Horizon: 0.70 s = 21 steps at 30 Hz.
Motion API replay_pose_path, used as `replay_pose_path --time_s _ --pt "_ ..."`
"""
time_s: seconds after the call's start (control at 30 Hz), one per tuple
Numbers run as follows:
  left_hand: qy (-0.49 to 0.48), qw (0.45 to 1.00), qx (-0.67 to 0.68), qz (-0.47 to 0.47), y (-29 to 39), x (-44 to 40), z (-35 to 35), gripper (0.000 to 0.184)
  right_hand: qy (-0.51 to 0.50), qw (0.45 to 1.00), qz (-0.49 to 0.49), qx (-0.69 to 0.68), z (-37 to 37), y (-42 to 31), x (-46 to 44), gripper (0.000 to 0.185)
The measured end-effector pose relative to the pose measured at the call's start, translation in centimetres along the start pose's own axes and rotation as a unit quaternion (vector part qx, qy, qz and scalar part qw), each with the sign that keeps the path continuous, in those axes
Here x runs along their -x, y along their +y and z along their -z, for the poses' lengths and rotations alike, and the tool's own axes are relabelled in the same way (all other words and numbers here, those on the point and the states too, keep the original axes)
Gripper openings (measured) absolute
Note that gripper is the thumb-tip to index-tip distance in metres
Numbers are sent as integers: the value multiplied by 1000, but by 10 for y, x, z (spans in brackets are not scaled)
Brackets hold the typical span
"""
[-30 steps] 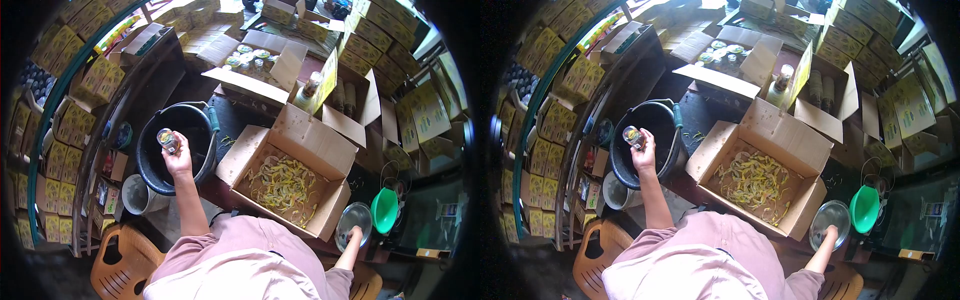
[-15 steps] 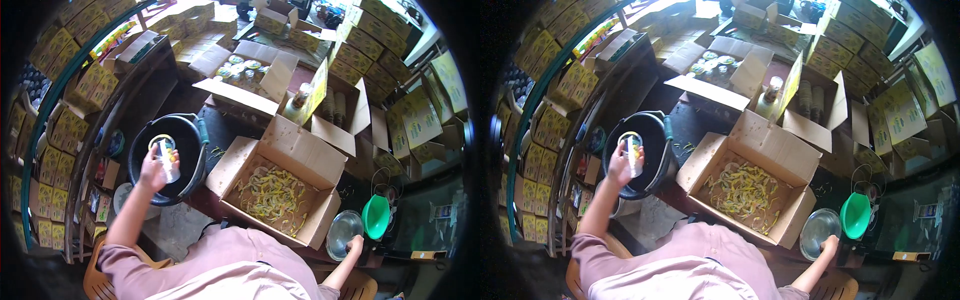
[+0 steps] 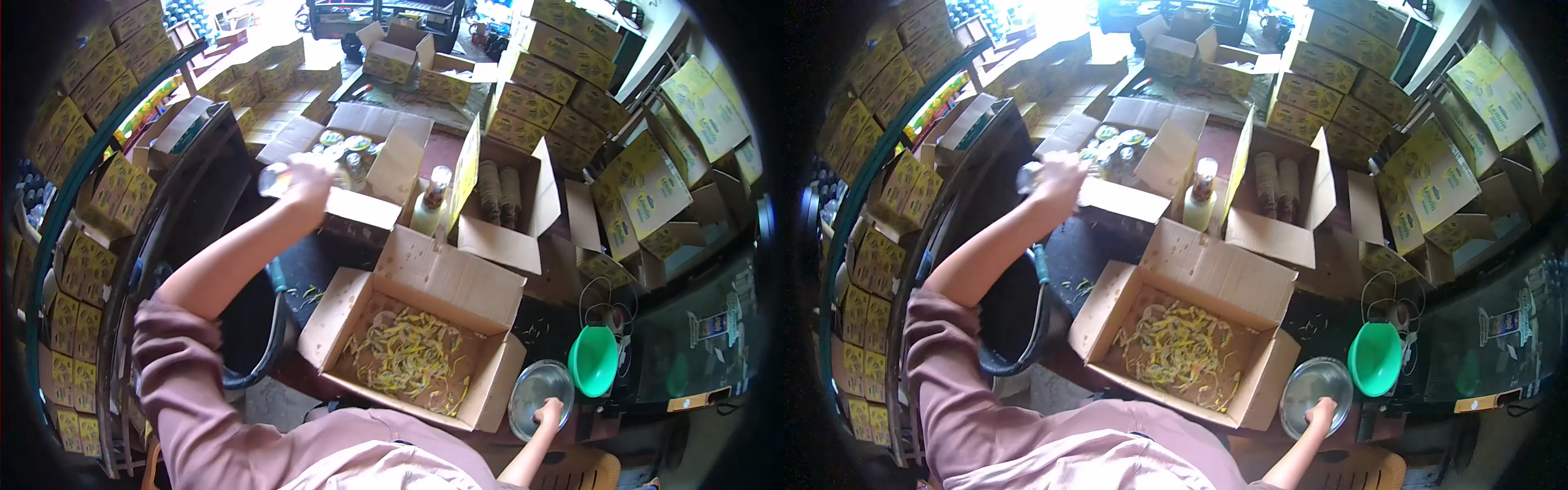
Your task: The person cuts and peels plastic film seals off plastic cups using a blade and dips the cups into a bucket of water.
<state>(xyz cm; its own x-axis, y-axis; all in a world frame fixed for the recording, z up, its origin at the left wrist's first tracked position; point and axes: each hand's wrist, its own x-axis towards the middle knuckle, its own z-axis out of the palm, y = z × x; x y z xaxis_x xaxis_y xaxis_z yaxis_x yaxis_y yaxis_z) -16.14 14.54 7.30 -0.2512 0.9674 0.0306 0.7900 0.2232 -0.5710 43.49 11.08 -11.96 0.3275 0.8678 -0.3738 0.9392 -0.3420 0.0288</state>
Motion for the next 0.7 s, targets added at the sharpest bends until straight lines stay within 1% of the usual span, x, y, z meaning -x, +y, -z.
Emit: replay_pose_path --time_s 0.03,0.07,0.1,0.17,0.2,0.3,0.33,0.37,0.4,0.43,0.47,0.5,0.6,0.7 --pt "-4 1000 -2 -23 24 -25 20 37 11 1000 8 -2 1 -2 3 42" --pt "54 996 -67 -29 53 -70 2 38 16 1000 13 -14 -3 2 0 44" --pt "35 998 -54 -4 79 -96 25 35 22 999 19 -27 -9 7 -3 47" --pt "6 990 -32 -134 102 -123 68 31 22 997 -16 -65 -14 8 -3 51" --pt "-2 988 -61 -144 120 -145 69 32 24 998 -3 -53 -21 13 -4 51" --pt "-24 976 -136 -167 187 -209 30 36 46 996 17 -70 -38 22 -8 52" --pt "-34 967 -150 -205 198 -214 23 36 37 995 22 -87 -42 23 -12 52" --pt "-80 957 -158 -230 210 -219 18 25 37 995 14 -93 -44 23 -15 52" --pt "-115 931 -263 -226 251 -259 -33 25 37 994 8 -100 -39 12 -10 52" --pt "-149 892 -365 -220 292 -297 -87 25 37 994 1 -106 -35 3 -6 52" --pt "-115 874 -430 -194 299 -291 -107 24 35 994 2 -106 -34 -1 -6 53" --pt "-94 866 -457 -179 299 -278 -111 24 36 994 -3 -102 -34 -4 -8 53" --pt "-49 859 -474 -186 304 -260 -94 26 35 995 -9 -98 -41 -13 -12 53" --pt "-8 860 -468 -203 306 -244 -73 27 30 996 -3 -89 -44 -6 -20 53"
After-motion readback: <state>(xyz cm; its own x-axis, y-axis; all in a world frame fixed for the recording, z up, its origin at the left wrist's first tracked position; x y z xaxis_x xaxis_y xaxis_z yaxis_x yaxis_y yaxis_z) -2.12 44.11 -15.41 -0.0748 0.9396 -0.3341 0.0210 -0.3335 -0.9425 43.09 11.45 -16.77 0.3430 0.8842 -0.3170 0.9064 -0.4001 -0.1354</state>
